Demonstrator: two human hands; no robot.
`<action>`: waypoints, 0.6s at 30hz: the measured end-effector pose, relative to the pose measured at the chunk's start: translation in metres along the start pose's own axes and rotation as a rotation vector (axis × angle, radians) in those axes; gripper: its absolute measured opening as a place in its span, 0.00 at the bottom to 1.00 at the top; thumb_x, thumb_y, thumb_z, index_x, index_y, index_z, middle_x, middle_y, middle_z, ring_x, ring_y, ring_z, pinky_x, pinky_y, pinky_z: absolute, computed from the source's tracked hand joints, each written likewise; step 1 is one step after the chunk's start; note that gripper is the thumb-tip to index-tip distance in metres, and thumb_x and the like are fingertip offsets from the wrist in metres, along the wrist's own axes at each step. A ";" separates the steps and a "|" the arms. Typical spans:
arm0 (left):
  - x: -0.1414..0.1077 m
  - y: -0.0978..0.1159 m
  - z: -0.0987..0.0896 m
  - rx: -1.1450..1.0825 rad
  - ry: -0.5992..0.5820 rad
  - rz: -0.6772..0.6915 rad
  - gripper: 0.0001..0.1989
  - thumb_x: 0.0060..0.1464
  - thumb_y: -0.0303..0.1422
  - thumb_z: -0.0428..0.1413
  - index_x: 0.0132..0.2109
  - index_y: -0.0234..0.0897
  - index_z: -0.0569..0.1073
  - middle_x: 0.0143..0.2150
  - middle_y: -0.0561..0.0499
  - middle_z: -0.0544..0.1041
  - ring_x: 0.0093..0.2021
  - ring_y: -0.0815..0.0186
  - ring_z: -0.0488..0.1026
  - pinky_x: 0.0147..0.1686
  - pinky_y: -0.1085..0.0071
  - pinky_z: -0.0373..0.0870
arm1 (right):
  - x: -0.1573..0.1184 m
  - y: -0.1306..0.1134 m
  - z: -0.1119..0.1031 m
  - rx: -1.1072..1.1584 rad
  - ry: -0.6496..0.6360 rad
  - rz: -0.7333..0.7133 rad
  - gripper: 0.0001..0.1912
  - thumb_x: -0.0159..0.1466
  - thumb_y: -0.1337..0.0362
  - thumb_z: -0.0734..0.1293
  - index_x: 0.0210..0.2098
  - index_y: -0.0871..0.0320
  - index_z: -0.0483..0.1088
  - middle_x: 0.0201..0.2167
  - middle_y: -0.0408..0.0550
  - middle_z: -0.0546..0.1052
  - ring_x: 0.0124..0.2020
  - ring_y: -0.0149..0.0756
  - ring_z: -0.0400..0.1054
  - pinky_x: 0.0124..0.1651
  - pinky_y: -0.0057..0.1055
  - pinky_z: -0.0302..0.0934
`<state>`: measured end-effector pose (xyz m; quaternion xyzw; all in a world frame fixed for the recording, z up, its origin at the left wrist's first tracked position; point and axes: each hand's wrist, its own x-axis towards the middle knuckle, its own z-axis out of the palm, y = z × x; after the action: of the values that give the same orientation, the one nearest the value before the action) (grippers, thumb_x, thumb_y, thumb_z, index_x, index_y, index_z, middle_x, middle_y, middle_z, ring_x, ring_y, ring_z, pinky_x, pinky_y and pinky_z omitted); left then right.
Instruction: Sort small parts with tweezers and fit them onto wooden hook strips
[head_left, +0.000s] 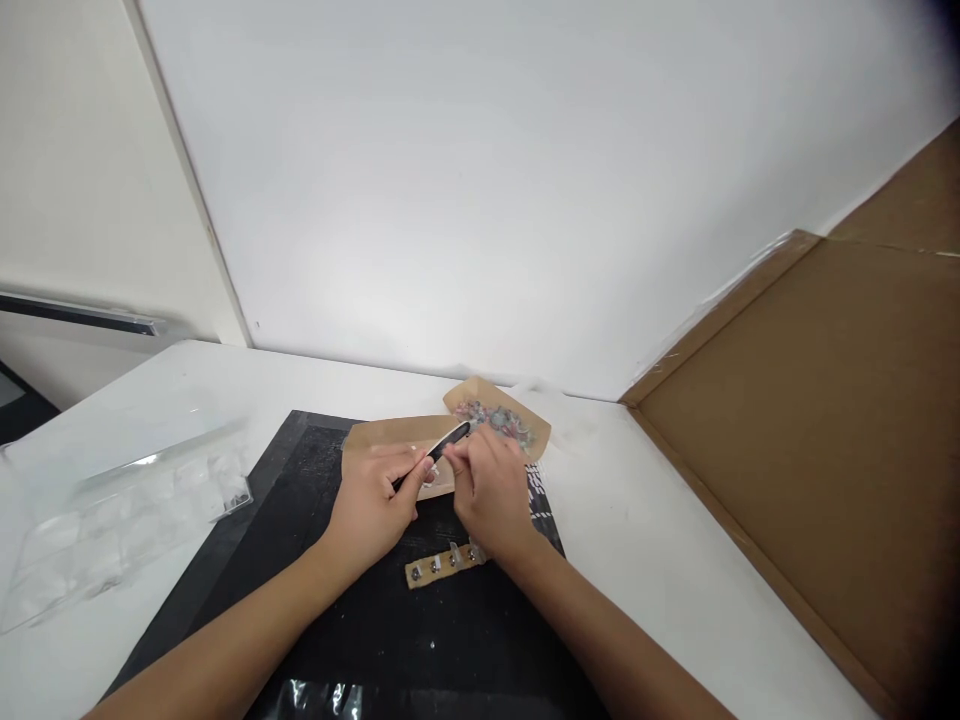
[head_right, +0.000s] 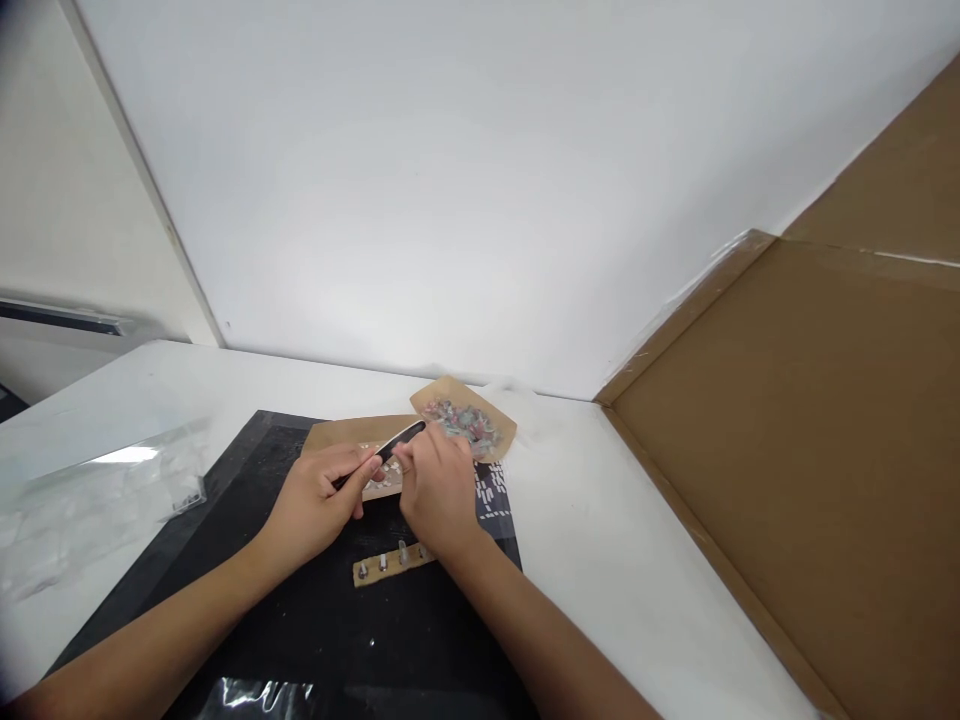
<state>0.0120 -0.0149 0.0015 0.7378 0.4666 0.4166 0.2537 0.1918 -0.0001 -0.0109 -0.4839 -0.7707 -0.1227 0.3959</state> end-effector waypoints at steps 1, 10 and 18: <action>0.000 0.000 0.000 0.007 -0.008 0.010 0.20 0.69 0.38 0.50 0.32 0.37 0.79 0.22 0.54 0.75 0.25 0.66 0.74 0.33 0.70 0.67 | 0.000 0.000 0.000 0.005 -0.017 -0.014 0.14 0.74 0.65 0.58 0.30 0.55 0.61 0.27 0.44 0.70 0.32 0.38 0.64 0.40 0.36 0.51; 0.001 0.002 -0.002 0.033 -0.019 0.064 0.20 0.70 0.36 0.50 0.31 0.37 0.77 0.23 0.53 0.74 0.26 0.67 0.73 0.33 0.70 0.65 | 0.001 0.002 -0.003 0.011 0.007 -0.014 0.13 0.74 0.65 0.60 0.31 0.55 0.62 0.28 0.43 0.70 0.32 0.36 0.64 0.41 0.36 0.51; 0.000 -0.002 -0.001 0.039 -0.001 0.122 0.20 0.70 0.35 0.50 0.30 0.36 0.76 0.24 0.53 0.72 0.26 0.68 0.70 0.30 0.72 0.63 | 0.001 0.001 -0.005 0.040 -0.021 0.014 0.13 0.73 0.66 0.60 0.30 0.55 0.62 0.28 0.43 0.70 0.32 0.36 0.64 0.42 0.36 0.51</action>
<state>0.0104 -0.0136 0.0005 0.7698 0.4289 0.4218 0.2134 0.1955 -0.0019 -0.0071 -0.4826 -0.7737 -0.0993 0.3982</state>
